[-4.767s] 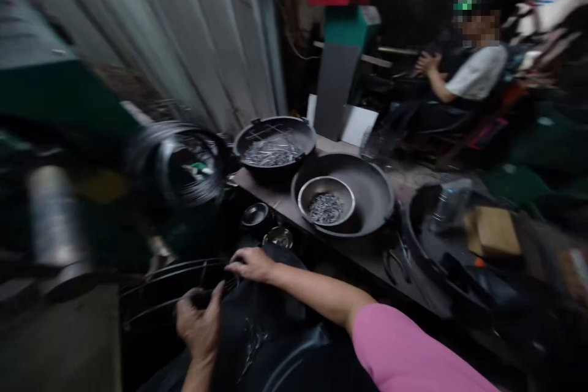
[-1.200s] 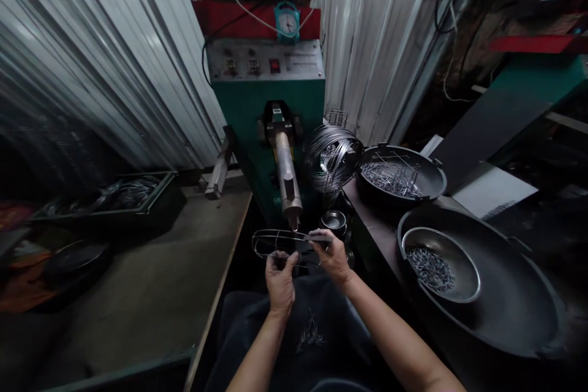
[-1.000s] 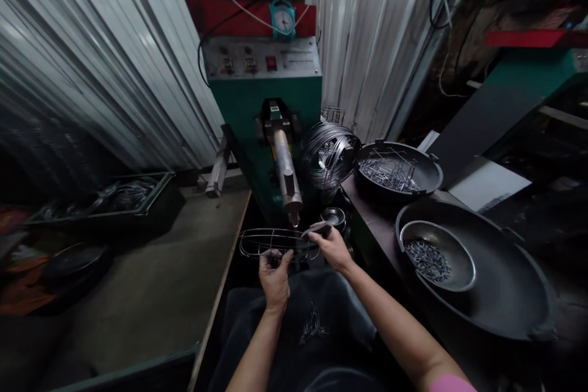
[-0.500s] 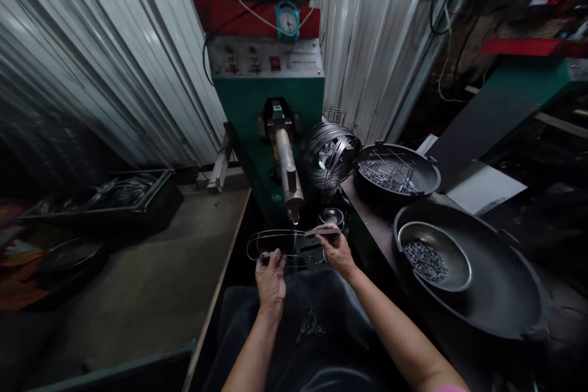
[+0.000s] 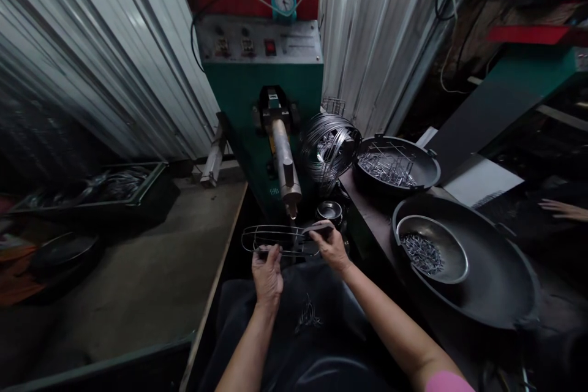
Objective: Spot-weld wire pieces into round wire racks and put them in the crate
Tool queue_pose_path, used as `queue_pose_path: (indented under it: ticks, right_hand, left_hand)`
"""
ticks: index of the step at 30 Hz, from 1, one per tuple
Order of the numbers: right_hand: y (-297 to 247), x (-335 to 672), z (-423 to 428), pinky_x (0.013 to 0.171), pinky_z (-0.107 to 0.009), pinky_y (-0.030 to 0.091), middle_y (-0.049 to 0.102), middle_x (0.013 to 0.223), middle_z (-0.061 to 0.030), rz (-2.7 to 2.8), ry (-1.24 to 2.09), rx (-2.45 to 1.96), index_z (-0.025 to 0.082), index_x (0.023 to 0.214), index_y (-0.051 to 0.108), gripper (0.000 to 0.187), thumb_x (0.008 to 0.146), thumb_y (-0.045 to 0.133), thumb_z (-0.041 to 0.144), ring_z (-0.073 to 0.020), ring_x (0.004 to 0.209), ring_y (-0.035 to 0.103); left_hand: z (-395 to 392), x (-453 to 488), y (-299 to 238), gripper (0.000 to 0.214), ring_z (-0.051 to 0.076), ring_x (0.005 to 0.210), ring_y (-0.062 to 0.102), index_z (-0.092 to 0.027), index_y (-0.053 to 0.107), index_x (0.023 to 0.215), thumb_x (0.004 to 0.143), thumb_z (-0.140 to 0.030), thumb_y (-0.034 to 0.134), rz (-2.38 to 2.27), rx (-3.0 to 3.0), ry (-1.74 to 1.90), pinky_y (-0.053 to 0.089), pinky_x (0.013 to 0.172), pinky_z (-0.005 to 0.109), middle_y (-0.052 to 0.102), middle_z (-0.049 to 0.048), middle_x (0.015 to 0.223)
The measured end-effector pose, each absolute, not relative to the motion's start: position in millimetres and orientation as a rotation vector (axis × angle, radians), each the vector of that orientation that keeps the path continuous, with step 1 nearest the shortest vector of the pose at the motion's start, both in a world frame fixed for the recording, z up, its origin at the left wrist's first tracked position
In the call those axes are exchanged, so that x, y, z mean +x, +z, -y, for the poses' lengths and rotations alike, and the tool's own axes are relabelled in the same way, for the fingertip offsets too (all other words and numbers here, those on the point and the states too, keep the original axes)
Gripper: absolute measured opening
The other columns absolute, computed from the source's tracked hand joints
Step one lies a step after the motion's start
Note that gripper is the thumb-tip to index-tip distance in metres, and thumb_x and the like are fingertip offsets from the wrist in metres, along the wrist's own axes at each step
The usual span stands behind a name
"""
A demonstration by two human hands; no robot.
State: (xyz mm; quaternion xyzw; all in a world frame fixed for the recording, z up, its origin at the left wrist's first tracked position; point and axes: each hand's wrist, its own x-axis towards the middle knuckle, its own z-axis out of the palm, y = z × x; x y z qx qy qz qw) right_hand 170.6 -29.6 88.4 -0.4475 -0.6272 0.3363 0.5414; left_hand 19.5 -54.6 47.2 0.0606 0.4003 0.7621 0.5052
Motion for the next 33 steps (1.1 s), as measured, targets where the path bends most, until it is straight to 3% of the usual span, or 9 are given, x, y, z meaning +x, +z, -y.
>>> queue_pose_path:
  ticks: [6,14,28,31,33]
  right_hand:
    - [90.7,168.6,19.5,0.079,-0.031,0.045,0.062,0.089,-0.0056,1.564,0.697,-1.007,0.019,0.086,0.059,0.015,0.078,0.061,0.032,-0.0190,0.085,0.058]
    - [91.8,161.6,6.5,0.071,-0.030,0.047,0.065,0.078,-0.0036,1.502,0.804,-1.074,0.019,0.080,0.061,0.017,0.075,0.063,0.035,-0.0182,0.075,0.060]
    - [104.5,153.5,-8.5,0.074,-0.031,0.045,0.064,0.078,-0.0035,1.500,0.724,-1.098,0.019,0.075,0.061,0.010,0.073,0.062,0.029,-0.0186,0.076,0.059]
    - [102.4,158.6,-13.5,0.075,-0.031,0.045,0.065,0.078,-0.0035,1.452,0.844,-1.096,0.019,0.076,0.063,0.013,0.071,0.065,0.030,-0.0186,0.077,0.059]
    - [97.2,168.3,-14.0,0.077,-0.032,0.046,0.066,0.079,-0.0036,1.332,0.985,-1.097,0.018,0.077,0.064,0.016,0.070,0.065,0.033,-0.0189,0.078,0.060]
  left_hand:
    - [48.7,22.4,48.1,0.045,0.008,0.066,0.055,-0.018,0.046,0.072,0.045,-0.019,0.082,-0.970,0.101,1.796,0.045,0.081,0.037,0.050,-0.0083,0.069]
    - [38.1,22.0,47.0,0.044,0.007,0.065,0.054,-0.017,0.048,0.072,0.045,-0.018,0.082,-0.932,0.057,1.812,0.046,0.080,0.037,0.051,-0.0080,0.068]
    - [20.2,25.7,56.2,0.042,0.008,0.063,0.052,-0.017,0.048,0.072,0.046,-0.020,0.081,-0.891,0.024,1.773,0.046,0.077,0.037,0.052,-0.0074,0.066]
    - [22.4,24.8,55.2,0.039,0.009,0.069,0.054,-0.018,0.050,0.074,0.050,-0.023,0.080,-0.937,0.051,1.750,0.045,0.080,0.038,0.053,-0.0059,0.071]
    - [29.7,28.3,53.7,0.036,0.013,0.084,0.057,-0.020,0.053,0.082,0.057,-0.029,0.077,-1.016,0.132,1.731,0.043,0.084,0.037,0.057,-0.0018,0.084]
